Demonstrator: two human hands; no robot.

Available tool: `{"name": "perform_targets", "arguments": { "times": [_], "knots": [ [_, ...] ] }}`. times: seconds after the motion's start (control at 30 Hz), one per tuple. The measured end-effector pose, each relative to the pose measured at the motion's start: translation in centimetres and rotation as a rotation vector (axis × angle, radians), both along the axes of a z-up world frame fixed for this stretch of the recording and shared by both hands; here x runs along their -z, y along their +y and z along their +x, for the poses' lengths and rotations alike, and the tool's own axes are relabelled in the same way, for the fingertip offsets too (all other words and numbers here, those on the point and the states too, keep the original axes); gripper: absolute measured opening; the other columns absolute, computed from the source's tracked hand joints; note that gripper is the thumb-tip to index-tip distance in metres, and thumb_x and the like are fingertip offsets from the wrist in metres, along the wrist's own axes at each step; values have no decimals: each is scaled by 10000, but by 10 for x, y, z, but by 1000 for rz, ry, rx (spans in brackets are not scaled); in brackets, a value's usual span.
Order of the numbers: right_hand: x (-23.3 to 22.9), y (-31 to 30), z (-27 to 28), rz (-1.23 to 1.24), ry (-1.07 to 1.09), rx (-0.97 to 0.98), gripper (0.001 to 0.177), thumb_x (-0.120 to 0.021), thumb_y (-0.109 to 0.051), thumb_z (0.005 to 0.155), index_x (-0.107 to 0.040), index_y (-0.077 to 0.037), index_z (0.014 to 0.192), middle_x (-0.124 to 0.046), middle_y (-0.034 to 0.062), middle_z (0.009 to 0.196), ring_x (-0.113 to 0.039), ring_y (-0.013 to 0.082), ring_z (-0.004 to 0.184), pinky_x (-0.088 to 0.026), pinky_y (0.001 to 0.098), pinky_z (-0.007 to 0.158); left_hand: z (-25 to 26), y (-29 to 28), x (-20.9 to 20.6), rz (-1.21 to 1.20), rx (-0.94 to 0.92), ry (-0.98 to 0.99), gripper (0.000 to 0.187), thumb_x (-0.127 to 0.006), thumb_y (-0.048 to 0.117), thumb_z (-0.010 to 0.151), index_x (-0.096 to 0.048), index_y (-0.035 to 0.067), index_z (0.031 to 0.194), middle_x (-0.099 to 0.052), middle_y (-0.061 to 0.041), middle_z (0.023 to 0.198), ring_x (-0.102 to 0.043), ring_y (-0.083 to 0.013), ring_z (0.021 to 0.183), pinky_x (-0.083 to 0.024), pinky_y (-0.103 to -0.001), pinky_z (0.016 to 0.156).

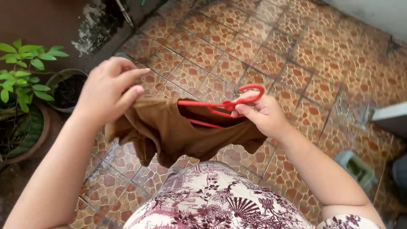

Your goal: The person takes wet shirts from a laundry basket, places each on a hanger, and hangs them on a balcony railing. They handle a light blue shirt, an orange shirt, a brown shirt, and a black shirt in sequence.

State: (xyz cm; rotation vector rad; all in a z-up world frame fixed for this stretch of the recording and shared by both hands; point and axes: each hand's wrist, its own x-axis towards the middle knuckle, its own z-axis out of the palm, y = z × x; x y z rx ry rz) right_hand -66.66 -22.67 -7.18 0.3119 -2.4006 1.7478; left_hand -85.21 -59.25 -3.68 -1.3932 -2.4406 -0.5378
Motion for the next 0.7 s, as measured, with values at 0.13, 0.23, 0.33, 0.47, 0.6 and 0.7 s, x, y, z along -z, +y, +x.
{"name": "perform_targets", "arguments": {
  "times": [0.13,0.23,0.33,0.47,0.6,0.7],
  "knots": [
    [14,25,-61,-124,-90,-77,126,-637,-93,1018,-697,-2,1081,-771,114,831,-720,133,855,-583,297,854,10,33,11,95,156,-472,347,-566,307,1021,-735,54,1188,-737,-222,1098,-693,-462,1042,-525,-554,919],
    [18,24,-110,-144,-100,-84,128,-640,-91,1021,-717,10,1038,-762,127,805,-712,137,811,-584,287,826,-2,44,53,114,66,-282,234,-721,283,970,-768,61,1029,-773,-158,911,-742,-381,900,-578,-489,829],
    [16,24,-150,-78,-110,-127,129,-650,-91,1019,-724,15,1020,-760,131,800,-688,127,790,-578,284,815,-28,47,114,264,-44,-88,172,-766,304,963,-759,139,1015,-768,-48,923,-751,-268,921,-581,-389,853],
    [14,18,-205,-20,-137,-151,101,-682,-79,999,-737,2,1023,-771,114,818,-718,126,772,-601,296,805,-63,49,130,363,-99,78,133,-794,290,936,-760,180,1004,-752,11,880,-747,-167,868,-561,-331,973],
    [-16,-15,-249,57,-30,-158,105,-664,-85,1011,-729,-12,1046,-748,107,814,-703,141,789,-585,312,823,-119,34,104,380,-128,-21,154,-747,329,978,-736,197,1056,-751,38,933,-746,-174,905,-584,-360,915],
    [-11,-32,-290,67,42,-126,112,-656,-92,1017,-735,-22,1057,-733,91,791,-676,135,794,-571,313,834,-156,18,73,249,-88,-121,351,-706,411,971,-664,198,1246,-744,-21,1018,-742,-249,937,-587,-421,849]
  ]
}}
